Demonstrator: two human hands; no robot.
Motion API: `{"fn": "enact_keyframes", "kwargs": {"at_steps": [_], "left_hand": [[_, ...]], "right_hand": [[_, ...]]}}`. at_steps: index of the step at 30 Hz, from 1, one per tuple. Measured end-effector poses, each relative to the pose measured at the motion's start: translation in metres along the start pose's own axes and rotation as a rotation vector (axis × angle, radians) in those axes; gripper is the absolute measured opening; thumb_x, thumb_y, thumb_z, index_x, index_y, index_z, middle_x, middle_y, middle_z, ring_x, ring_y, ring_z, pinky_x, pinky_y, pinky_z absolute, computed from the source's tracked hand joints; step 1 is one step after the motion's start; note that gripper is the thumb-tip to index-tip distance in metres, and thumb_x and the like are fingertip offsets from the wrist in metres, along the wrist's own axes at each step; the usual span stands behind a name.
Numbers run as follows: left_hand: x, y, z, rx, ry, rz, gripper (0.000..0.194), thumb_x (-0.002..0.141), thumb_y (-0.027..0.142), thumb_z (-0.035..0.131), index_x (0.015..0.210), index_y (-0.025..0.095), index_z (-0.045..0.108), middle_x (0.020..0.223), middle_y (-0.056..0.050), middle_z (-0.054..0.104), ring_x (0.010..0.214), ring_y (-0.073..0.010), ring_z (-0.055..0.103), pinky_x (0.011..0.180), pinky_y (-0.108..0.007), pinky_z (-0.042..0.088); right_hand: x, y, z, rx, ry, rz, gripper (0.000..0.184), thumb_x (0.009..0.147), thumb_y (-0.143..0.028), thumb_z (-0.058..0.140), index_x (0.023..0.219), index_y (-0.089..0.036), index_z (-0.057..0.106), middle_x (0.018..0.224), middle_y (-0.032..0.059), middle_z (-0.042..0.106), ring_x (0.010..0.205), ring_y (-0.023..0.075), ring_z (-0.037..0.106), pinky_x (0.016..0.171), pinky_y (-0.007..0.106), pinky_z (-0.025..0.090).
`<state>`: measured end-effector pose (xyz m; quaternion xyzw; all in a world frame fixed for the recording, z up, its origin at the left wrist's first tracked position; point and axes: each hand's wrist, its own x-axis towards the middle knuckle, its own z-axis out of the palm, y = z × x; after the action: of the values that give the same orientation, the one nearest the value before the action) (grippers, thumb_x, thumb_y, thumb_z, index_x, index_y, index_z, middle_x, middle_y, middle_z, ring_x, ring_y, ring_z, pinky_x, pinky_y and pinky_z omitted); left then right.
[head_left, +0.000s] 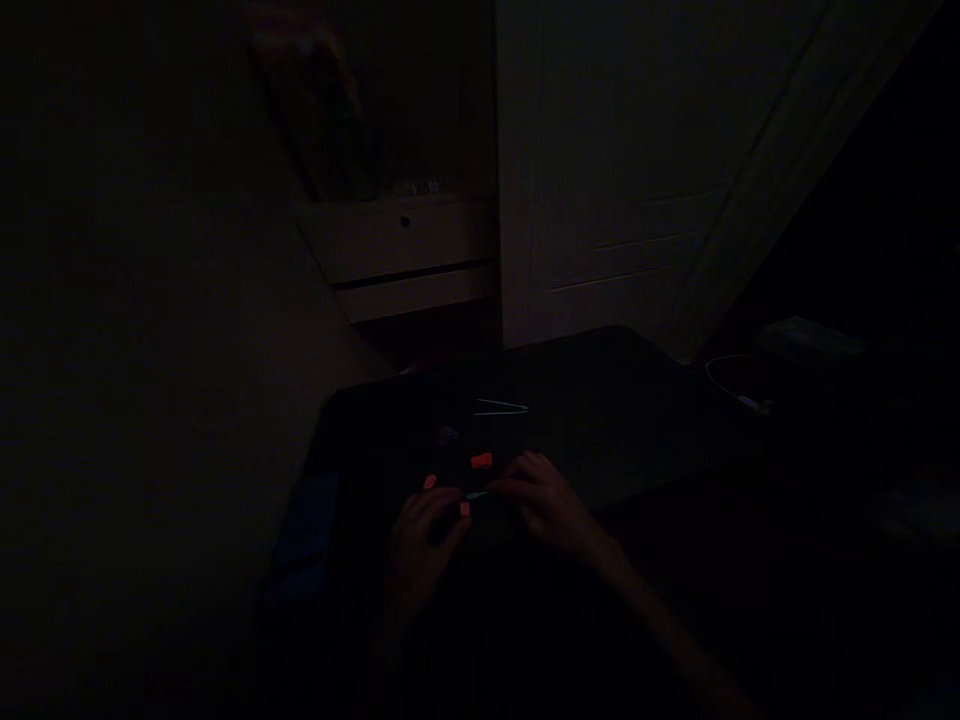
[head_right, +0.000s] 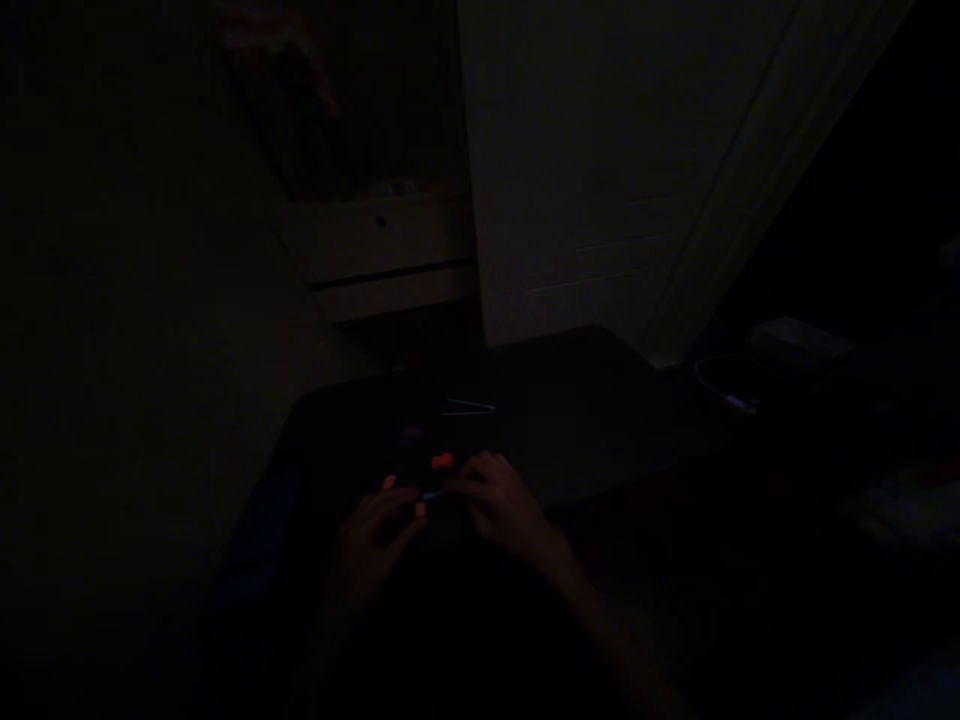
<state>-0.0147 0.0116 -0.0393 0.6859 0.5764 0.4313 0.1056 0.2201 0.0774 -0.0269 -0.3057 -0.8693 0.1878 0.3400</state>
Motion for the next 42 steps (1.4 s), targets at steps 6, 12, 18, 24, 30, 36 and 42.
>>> {"fn": "enact_keyframes", "kwargs": {"at_steps": [6,12,18,24,30,36,42], "left_hand": [[-0.001,0.000,-0.003,-0.012,-0.014,-0.048,0.017,0.090,0.029,0.074,0.106,0.027,0.078,0.111,-0.006,0.082,0.122,-0.0313,0.070,0.089,-0.043,0.061],[0.000,-0.002,-0.001,-0.044,0.021,-0.051,0.016,0.089,0.030,0.073,0.104,0.027,0.079,0.109,-0.006,0.082,0.119,-0.0316,0.071,0.092,-0.046,0.061],[0.000,-0.006,0.006,-0.039,0.010,-0.091,0.022,0.082,0.027,0.080,0.104,0.027,0.079,0.115,-0.007,0.079,0.125,-0.0341,0.067,0.099,-0.052,0.059],[0.002,0.001,0.008,0.006,0.023,-0.084,0.010,0.090,0.029,0.072,0.094,0.027,0.080,0.108,-0.007,0.077,0.122,-0.0330,0.068,0.101,-0.052,0.057],[0.002,0.001,0.006,0.005,0.002,-0.087,0.019,0.088,0.025,0.069,0.102,0.027,0.082,0.109,-0.008,0.075,0.122,-0.0313,0.069,0.095,-0.044,0.059],[0.001,0.003,0.005,-0.021,0.012,-0.134,0.019,0.087,0.032,0.072,0.103,0.025,0.080,0.115,-0.009,0.075,0.119,-0.0315,0.070,0.087,-0.041,0.061],[0.002,0.007,0.002,-0.023,-0.031,-0.147,0.015,0.093,0.036,0.067,0.091,0.027,0.078,0.100,-0.007,0.077,0.124,-0.0333,0.068,0.095,-0.046,0.058]], "right_hand": [[0.000,0.002,0.001,0.006,-0.004,-0.016,0.040,0.097,-0.004,0.061,0.128,-0.026,0.072,0.113,0.0081,0.069,0.105,0.0239,0.061,0.095,0.042,0.048],[0.000,0.001,-0.002,-0.029,-0.082,-0.046,0.039,0.099,-0.008,0.061,0.132,-0.028,0.070,0.116,0.0073,0.070,0.108,0.0237,0.062,0.100,0.043,0.046],[0.000,0.001,0.000,-0.018,-0.030,-0.073,0.035,0.099,-0.010,0.064,0.130,-0.026,0.070,0.113,0.0075,0.071,0.105,0.0234,0.063,0.097,0.042,0.048],[0.000,0.002,0.002,0.006,0.039,-0.077,0.032,0.100,-0.010,0.062,0.127,-0.023,0.072,0.108,0.0080,0.070,0.100,0.0231,0.063,0.092,0.040,0.049],[0.001,0.001,0.001,-0.023,0.005,-0.012,0.034,0.098,-0.006,0.062,0.126,-0.021,0.073,0.108,0.0085,0.071,0.101,0.0234,0.064,0.094,0.041,0.049],[0.003,0.002,-0.002,-0.052,-0.072,0.051,0.038,0.099,-0.005,0.061,0.131,-0.024,0.070,0.115,0.0083,0.073,0.111,0.0250,0.060,0.102,0.045,0.046],[0.007,0.000,-0.004,-0.065,-0.175,0.038,0.033,0.100,-0.004,0.058,0.123,-0.024,0.071,0.117,0.0076,0.070,0.111,0.0243,0.059,0.099,0.042,0.047]]}}
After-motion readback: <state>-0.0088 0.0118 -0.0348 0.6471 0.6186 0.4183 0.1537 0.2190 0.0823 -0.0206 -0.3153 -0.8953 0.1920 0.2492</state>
